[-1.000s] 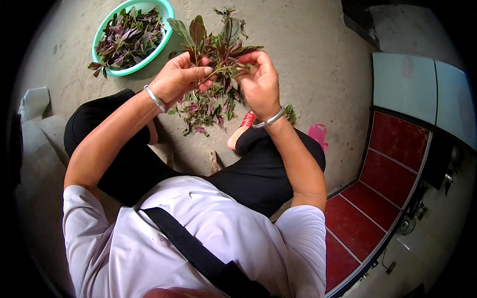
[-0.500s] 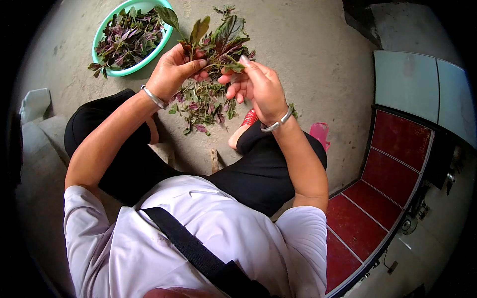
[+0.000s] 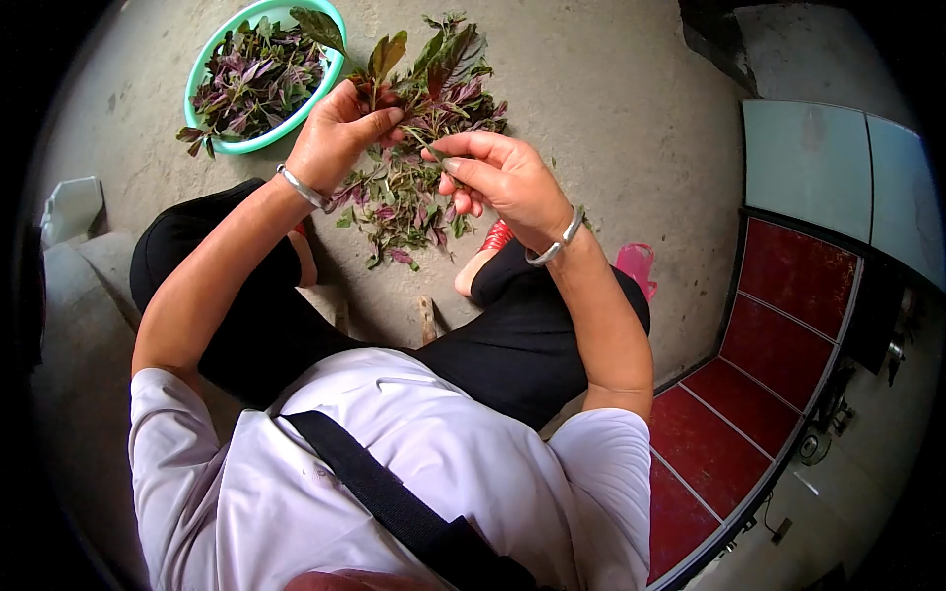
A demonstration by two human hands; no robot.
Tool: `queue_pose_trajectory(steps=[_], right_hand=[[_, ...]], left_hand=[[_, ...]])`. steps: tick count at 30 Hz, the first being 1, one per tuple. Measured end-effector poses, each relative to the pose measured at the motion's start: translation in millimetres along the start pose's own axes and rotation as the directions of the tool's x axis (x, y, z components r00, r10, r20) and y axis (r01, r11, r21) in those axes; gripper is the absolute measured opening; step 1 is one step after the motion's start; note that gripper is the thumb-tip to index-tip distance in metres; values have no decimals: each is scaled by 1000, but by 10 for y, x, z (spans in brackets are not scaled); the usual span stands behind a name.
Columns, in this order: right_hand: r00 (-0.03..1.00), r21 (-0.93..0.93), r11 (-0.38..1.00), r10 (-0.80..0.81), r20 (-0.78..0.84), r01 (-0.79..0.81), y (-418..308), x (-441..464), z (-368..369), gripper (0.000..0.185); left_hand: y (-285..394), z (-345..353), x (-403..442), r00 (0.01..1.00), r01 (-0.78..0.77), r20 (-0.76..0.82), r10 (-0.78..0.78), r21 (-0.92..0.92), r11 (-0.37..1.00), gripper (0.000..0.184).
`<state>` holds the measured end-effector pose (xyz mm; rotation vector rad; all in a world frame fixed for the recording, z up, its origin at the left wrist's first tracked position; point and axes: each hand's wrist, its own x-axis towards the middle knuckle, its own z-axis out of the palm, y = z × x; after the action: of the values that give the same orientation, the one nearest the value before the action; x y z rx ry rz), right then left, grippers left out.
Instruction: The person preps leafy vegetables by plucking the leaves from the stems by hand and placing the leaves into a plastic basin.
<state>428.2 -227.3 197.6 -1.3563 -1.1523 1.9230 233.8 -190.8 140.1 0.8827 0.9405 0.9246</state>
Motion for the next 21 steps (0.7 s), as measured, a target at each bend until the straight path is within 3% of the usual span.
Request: queue_pose_trajectory(steps=[6, 11, 13, 16, 17, 19, 21], right_hand=[[997, -244, 969, -44, -65, 27, 123, 52, -4, 23], [958, -621, 757, -284, -30, 205, 489, 180, -75, 29], [922, -567, 771, -385, -51, 290, 417, 228, 25, 32], [943, -194, 952, -274, -187, 238, 345, 263, 101, 27], [941, -90, 985, -166, -295, 146, 331, 270, 130, 20], [923, -67, 986, -164, -348, 150, 303, 246, 127, 18], [916, -53, 985, -174, -362, 166, 303, 241, 77, 17]], left_hand=[[-42, -8, 20, 1000, -4, -7, 4, 20, 1000, 17], [-53, -6, 8, 1000, 7, -11, -8, -57, 998, 19], [-149, -4, 6, 999, 7, 46, -4, -60, 998, 20], [-147, 60, -61, 991, 34, 132, -17, -133, 991, 20], [-128, 80, -81, 987, 39, 157, -13, -160, 986, 20], [-124, 80, -87, 989, 81, 137, -60, -153, 985, 22], [-136, 5, -40, 987, 133, 126, -102, -277, 952, 24]])
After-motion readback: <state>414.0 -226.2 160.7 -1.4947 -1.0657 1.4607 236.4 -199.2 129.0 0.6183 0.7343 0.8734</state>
